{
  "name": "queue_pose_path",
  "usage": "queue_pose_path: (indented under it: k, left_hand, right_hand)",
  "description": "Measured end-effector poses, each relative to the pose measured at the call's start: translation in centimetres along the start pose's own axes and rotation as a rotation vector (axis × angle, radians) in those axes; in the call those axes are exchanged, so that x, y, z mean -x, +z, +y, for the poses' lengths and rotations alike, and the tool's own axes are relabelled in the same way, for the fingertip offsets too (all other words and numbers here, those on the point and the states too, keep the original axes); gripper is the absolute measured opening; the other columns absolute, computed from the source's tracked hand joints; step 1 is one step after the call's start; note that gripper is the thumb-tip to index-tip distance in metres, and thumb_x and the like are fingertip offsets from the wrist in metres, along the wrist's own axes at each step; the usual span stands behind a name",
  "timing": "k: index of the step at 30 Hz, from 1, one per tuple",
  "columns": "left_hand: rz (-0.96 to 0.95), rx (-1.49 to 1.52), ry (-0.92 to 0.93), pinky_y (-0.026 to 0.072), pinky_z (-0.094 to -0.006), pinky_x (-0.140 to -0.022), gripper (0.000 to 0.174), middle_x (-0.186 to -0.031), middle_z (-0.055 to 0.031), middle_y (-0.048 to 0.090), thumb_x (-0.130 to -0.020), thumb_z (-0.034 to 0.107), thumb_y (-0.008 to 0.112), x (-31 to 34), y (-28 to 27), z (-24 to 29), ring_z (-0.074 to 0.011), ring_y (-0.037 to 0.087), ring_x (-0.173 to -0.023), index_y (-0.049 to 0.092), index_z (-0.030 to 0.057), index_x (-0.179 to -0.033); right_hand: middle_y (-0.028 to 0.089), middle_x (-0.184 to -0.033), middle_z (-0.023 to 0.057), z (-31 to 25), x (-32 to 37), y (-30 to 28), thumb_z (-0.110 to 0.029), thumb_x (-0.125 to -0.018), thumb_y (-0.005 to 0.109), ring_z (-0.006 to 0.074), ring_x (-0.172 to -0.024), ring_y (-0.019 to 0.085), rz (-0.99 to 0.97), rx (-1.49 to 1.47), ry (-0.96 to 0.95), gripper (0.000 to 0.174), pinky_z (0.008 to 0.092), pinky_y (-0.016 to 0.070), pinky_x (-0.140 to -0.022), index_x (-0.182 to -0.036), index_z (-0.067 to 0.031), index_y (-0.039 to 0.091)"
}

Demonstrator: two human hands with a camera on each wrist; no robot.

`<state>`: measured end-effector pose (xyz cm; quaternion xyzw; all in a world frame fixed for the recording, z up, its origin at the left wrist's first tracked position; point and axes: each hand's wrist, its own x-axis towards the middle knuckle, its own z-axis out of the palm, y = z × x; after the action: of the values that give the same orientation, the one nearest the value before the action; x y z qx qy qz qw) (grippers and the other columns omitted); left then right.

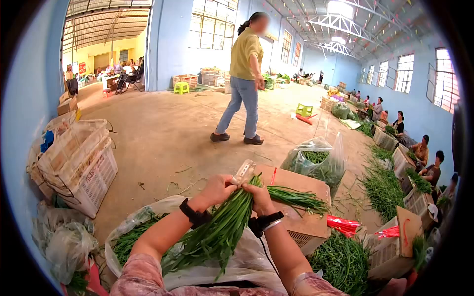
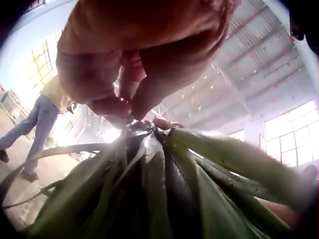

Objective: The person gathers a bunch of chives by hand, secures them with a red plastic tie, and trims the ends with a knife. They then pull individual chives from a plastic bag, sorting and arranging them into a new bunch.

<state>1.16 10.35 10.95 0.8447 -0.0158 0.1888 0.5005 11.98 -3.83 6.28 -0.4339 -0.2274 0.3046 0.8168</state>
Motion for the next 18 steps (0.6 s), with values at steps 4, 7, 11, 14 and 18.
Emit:
queue_pose_path:
  k: [4,7,11,14,18]
  left_hand:
    - [-0.105,0.147,-0.066,0.0474,-0.0265,-0.063,0.015,-0.077,-0.005,0.066,-0.082,0.01,0.064,-0.1,1.9,-1.9,-0.0095,0.059,-0.07,0.064,0.0019,-0.095]
    - [-0.084,0.125,-0.074,0.0476,-0.0262,-0.063,0.015,-0.078,-0.005,0.066,-0.082,0.009,0.064,-0.4,2.2,-2.4,-0.0095,0.059,-0.071,0.063,0.0031,-0.097]
    - [0.071,0.132,-0.031,0.0471,-0.0289,-0.062,0.011,-0.077,-0.0073,0.065,-0.08,0.005,0.061,0.3,2.3,-0.7,-0.0148,0.062,-0.068,0.063,0.0023,-0.091]
    - [0.161,-0.218,0.188,0.0483,-0.0341,-0.064,0.015,-0.083,-0.0121,0.062,-0.08,0.004,0.059,1.1,3.3,0.4,-0.0261,0.062,-0.073,0.064,0.0046,-0.094]
    - [0.247,-0.374,0.355,0.0475,-0.0362,-0.063,0.019,-0.082,-0.0159,0.06,-0.079,0.003,0.061,2.4,4.9,-0.9,-0.0337,0.06,-0.073,0.065,0.0038,-0.098]
  right_hand:
    - [0.066,-0.091,0.0118,0.3,1.4,-1.0,-0.004,-0.08,0.06,0.0232,-0.08,0.065,0.041,-0.043,0.013,0.023,0.0352,0.0544,-0.075,-0.103,0.0028,0.06]
    - [0.066,-0.091,0.0126,1.2,0.9,-2.2,-0.004,-0.08,0.06,0.024,-0.078,0.065,0.046,-0.074,0.019,0.022,0.0364,0.0553,-0.073,-0.102,0.0027,0.061]
    - [0.066,-0.089,0.0114,1.0,1.4,-1.5,-0.003,-0.08,0.063,0.0226,-0.076,0.065,0.038,-0.15,0.028,0.019,0.0354,0.0559,-0.068,-0.098,0.0021,0.062]
    - [0.066,-0.089,0.0104,0.4,2.2,-0.4,0.0,-0.078,0.064,0.0206,-0.075,0.065,0.086,-0.124,0.013,0.018,0.0342,0.0557,-0.069,-0.096,0.0018,0.062]
    - [0.066,-0.09,0.011,0.8,2.6,-0.7,0.001,-0.079,0.063,0.0216,-0.079,0.065,0.059,-0.208,0.02,0.022,0.0343,0.0556,-0.072,-0.1,0.0009,0.06]
